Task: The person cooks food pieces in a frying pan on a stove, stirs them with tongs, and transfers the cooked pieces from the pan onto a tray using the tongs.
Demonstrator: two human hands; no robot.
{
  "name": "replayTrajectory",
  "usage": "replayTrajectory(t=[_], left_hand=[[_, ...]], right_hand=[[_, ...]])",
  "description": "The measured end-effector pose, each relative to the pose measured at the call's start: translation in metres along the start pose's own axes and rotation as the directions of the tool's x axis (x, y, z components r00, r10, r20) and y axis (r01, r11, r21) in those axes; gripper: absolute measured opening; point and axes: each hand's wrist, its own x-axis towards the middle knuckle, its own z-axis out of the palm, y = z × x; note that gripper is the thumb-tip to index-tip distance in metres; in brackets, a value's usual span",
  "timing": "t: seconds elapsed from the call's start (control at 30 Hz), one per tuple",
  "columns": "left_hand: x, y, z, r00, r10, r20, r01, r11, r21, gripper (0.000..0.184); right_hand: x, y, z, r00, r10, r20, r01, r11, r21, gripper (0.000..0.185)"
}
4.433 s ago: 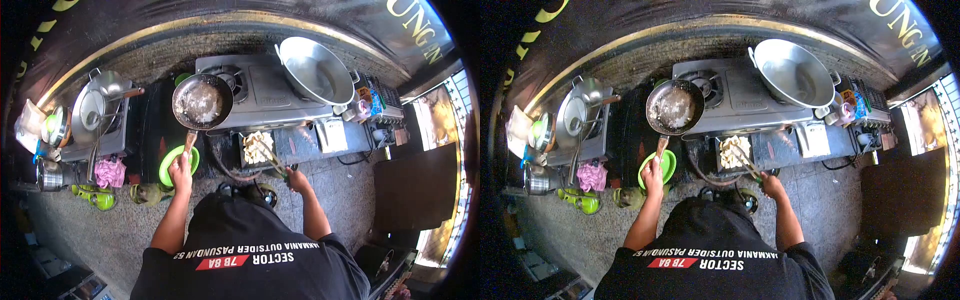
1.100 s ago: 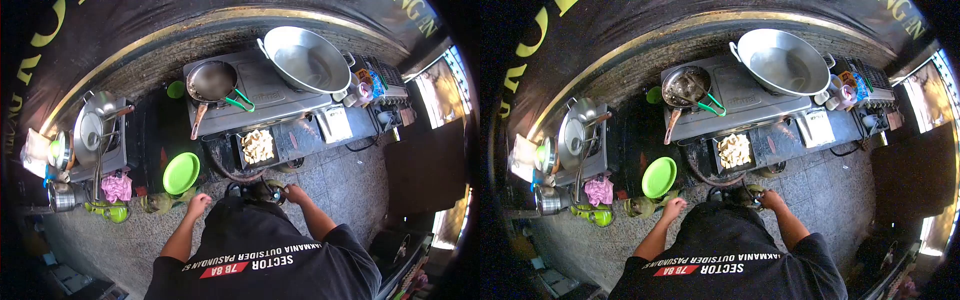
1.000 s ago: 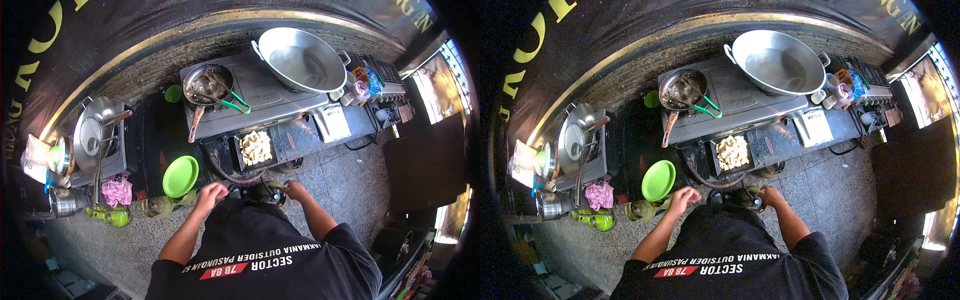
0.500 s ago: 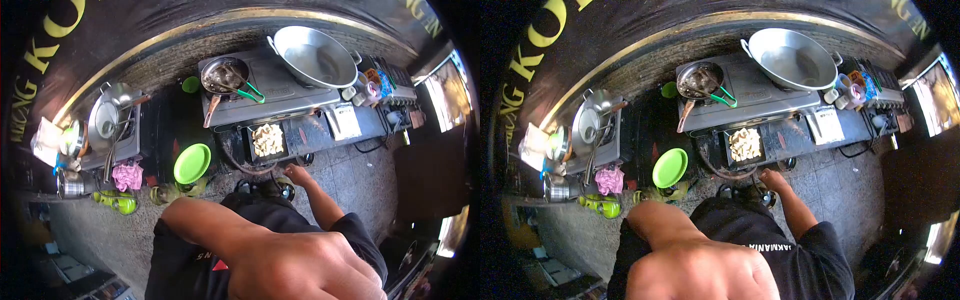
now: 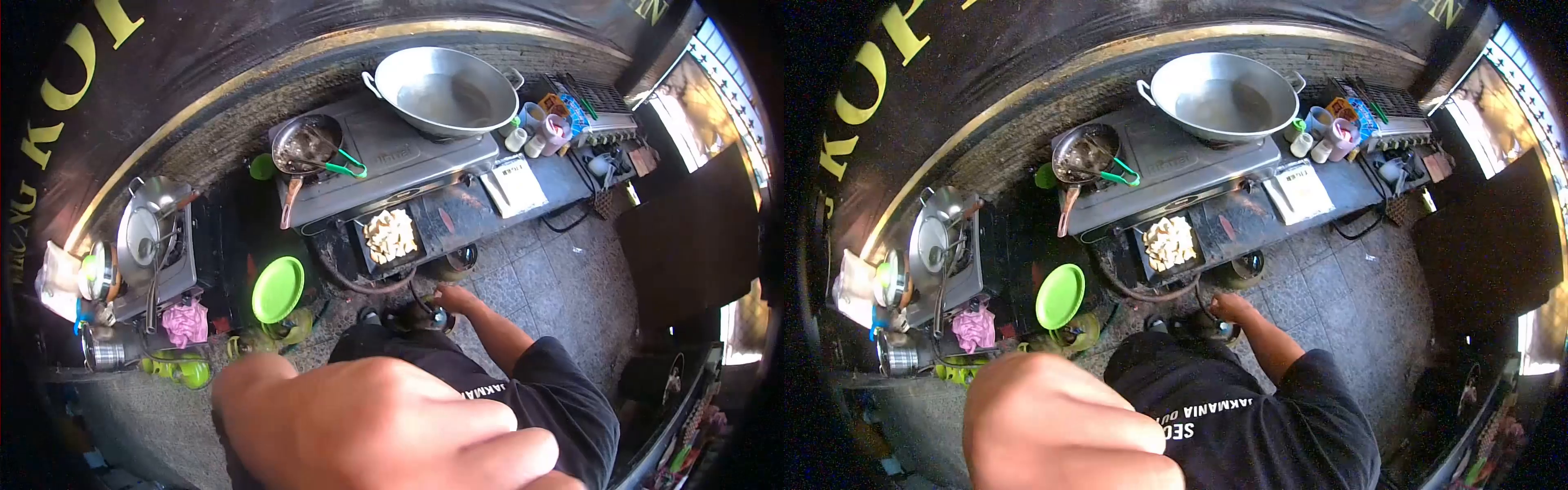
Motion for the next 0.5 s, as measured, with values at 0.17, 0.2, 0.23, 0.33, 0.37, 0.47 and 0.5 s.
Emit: replayTrajectory(t=[0.17, 0.2, 0.23, 0.33, 0.37, 0.47, 0.5], left_hand=[[0.000, 0.019, 0.005, 0.982, -0.145, 0.123, 0.127, 0.981, 0.144, 0.024], [-0.004, 0.021, 0.007, 0.971, -0.206, 0.123, 0.198, 0.977, 0.079, 0.024], [0.001, 0.012, 0.007, 0.980, 0.009, 0.197, -0.051, 0.976, 0.211, 0.022], [-0.033, 0.020, 0.016, 0.738, -0.088, 0.669, -0.330, 0.818, 0.472, 0.014], [-0.046, 0.021, 0.023, 0.751, -0.186, 0.634, -0.181, 0.866, 0.467, 0.027], [-0.071, -0.015, 0.014, 0.849, -0.163, 0.502, -0.004, 0.949, 0.316, 0.035], [-0.083, -0.037, 0.006, 0.904, -0.235, 0.358, 0.198, 0.970, 0.139, 0.031]], right_hand=[[-0.001, -0.008, 0.005, 0.999, 0.016, 0.034, -0.017, 1.000, 0.021, 0.042], [0.001, -0.010, 0.006, 0.998, -0.014, 0.054, 0.013, 1.000, 0.011, 0.042], [0.004, -0.004, 0.009, 0.999, -0.006, 0.037, 0.005, 0.999, 0.035, 0.043], [-0.011, -0.031, -0.002, 0.989, -0.116, 0.094, 0.123, 0.990, -0.068, 0.045], [0.007, -0.018, 0.016, 0.997, -0.026, 0.079, 0.027, 1.000, -0.006, 0.047], [-0.009, -0.039, 0.010, 0.992, 0.088, 0.093, -0.086, 0.996, -0.027, 0.052], [-0.019, -0.032, 0.007, 0.991, 0.114, 0.074, -0.113, 0.993, -0.018, 0.052]])
